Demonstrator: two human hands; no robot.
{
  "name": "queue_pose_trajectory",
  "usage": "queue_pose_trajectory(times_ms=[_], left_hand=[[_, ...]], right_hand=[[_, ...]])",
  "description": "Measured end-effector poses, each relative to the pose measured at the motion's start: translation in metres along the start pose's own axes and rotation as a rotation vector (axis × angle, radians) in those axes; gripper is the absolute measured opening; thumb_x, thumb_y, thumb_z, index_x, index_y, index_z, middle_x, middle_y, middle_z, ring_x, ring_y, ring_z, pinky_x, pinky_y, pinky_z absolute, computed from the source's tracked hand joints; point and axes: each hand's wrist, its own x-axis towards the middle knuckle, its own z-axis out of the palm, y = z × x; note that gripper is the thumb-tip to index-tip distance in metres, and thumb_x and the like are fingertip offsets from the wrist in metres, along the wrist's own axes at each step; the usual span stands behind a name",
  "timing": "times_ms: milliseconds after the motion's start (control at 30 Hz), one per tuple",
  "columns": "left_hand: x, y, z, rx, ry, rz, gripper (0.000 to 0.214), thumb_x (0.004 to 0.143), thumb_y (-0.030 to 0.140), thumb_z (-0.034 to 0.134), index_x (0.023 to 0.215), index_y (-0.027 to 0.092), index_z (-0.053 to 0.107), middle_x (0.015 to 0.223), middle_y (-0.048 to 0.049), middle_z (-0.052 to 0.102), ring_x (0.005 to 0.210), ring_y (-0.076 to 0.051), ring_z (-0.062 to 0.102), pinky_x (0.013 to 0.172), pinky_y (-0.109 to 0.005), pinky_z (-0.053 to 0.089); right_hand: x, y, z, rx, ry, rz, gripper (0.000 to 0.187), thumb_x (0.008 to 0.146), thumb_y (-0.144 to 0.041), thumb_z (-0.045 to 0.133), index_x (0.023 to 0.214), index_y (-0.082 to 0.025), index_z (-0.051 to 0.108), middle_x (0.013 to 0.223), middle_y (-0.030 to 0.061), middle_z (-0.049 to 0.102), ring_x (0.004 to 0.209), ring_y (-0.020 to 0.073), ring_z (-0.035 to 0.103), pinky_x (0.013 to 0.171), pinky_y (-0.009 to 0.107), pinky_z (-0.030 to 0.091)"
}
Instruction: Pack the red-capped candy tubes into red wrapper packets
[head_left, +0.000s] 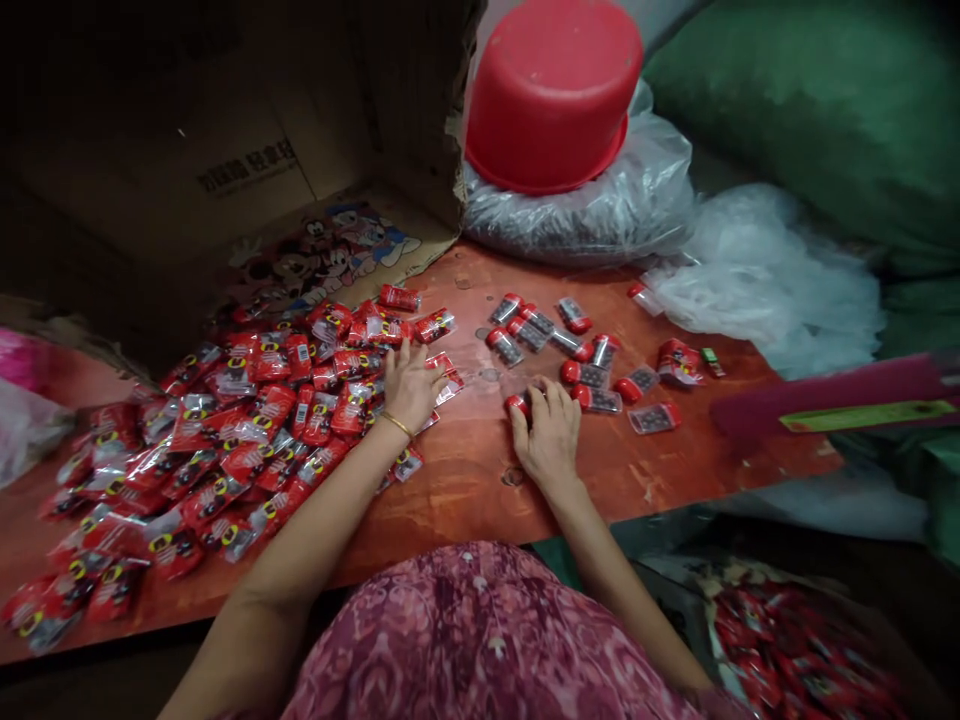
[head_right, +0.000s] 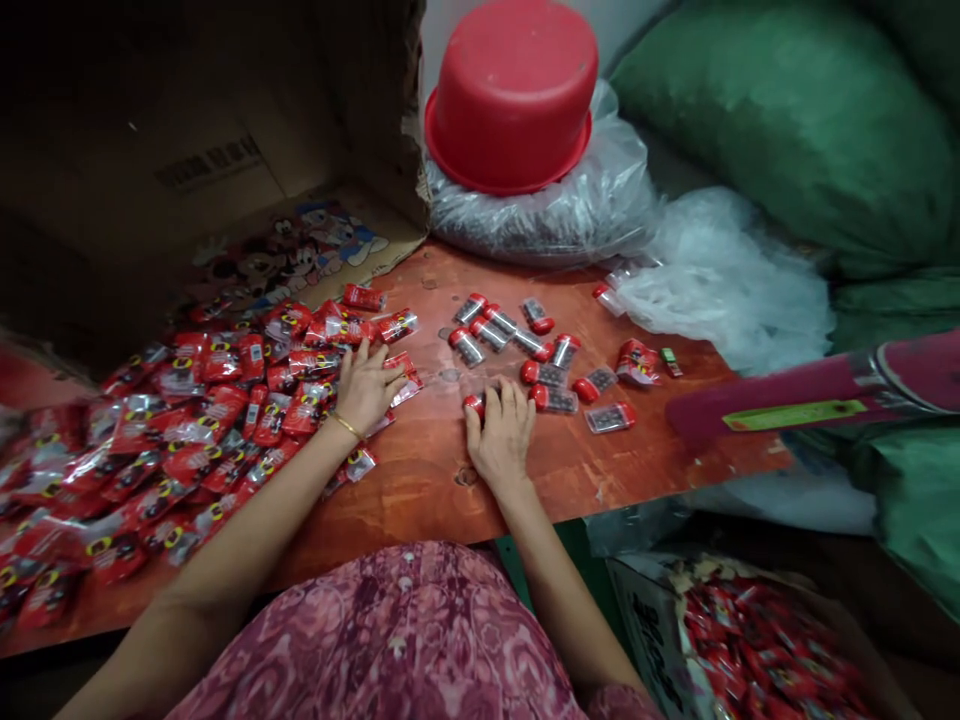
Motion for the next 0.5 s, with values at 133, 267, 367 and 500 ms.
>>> queue_pose_trajectory(times_ms=[133,267,367,500], left_hand=[[-0.010,-0.001,0.001,-0.017,0.021,0.005,0.025,0.085,0.031,0.049,0.092,0.025,0.071,0.125,-0.0089,0.057,0.131,-0.032,0.032,0.106,-0.056,0.020],[-0.016,0.003,-0.009,-0.096,0.118,-0.061,0.027,0.085,0.035,0.049,0.097,0.025,0.070,0.129,-0.0090,0.054,0.129,-0.031,0.036,0.105,-0.055,0.024],[-0.021,0.011,-0.020,-0.206,0.175,-0.072,0.028,0.084,0.037,0.049,0.101,0.026,0.069,0.131,-0.0090,0.051,0.128,-0.031,0.038,0.104,-0.054,0.027],[-0.032,0.023,-0.031,-0.344,0.173,-0.051,0.027,0.083,0.035,0.050,0.101,0.026,0.069,0.131,-0.0088,0.052,0.127,-0.029,0.040,0.104,-0.052,0.028]], right_hand=[[0.003,0.003,-0.002,0.069,0.009,-0.001,0.033,0.088,-0.036,0.043,0.103,-0.013,0.060,0.120,0.0160,0.058,0.116,0.0278,0.046,0.101,0.048,0.028],[0.008,-0.007,-0.014,0.287,0.061,-0.016,0.025,0.086,-0.031,0.045,0.097,-0.017,0.062,0.109,0.0120,0.064,0.109,0.0240,0.052,0.100,0.046,0.030],[0.014,-0.029,-0.020,0.630,0.011,0.065,0.025,0.086,-0.032,0.045,0.100,-0.019,0.061,0.103,0.0094,0.066,0.099,0.0203,0.057,0.090,0.039,0.042],[0.026,-0.061,-0.019,1.099,-0.178,0.298,0.023,0.082,-0.039,0.052,0.089,-0.019,0.060,0.083,0.0038,0.065,0.074,0.0148,0.058,0.069,0.028,0.047]])
